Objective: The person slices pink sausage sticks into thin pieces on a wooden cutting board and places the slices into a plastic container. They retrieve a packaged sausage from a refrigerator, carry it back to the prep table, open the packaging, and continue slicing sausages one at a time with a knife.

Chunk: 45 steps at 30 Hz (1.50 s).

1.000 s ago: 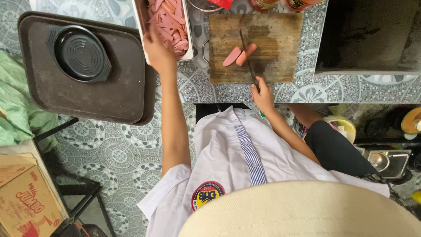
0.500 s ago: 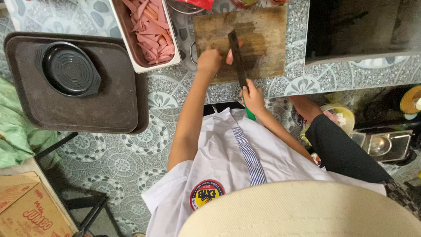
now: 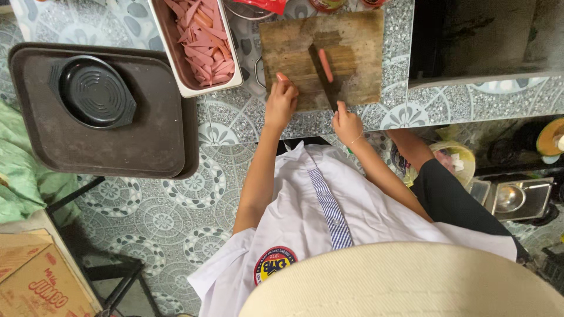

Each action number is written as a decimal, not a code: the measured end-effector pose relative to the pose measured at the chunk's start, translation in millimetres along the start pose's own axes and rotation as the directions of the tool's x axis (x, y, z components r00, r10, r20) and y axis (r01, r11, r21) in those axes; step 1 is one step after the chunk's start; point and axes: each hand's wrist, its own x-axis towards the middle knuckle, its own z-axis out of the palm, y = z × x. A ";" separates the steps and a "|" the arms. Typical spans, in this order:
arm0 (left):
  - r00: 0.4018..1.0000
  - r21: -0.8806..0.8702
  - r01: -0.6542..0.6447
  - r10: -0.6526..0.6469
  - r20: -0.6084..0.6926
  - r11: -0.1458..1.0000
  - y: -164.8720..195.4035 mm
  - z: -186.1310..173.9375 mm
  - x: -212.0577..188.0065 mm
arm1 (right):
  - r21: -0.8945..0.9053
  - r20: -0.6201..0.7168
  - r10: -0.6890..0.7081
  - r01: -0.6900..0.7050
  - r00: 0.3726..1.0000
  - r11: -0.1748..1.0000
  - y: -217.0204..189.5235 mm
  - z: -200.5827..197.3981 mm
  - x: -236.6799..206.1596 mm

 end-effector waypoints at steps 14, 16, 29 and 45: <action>0.853 -0.334 0.466 -0.516 -0.076 0.819 -3.5 13.7 11.0 | -0.213 0.202 -0.188 0.230 0.961 0.950 -33.3 15.2 17.7; 0.846 -0.371 0.457 -0.524 -0.100 0.809 -4.7 12.7 14.3 | -0.188 0.193 -0.230 0.266 0.954 0.946 -33.6 15.7 18.6; 0.849 -0.348 0.480 -0.527 -0.047 0.805 -18.8 6.1 31.1 | -0.215 0.205 -0.272 0.314 0.940 0.925 -33.6 18.8 30.8; 0.848 -0.357 0.500 -0.529 0.018 0.789 -38.1 -2.0 52.0 | -0.239 0.298 -0.138 0.214 0.945 0.947 -62.4 40.2 72.8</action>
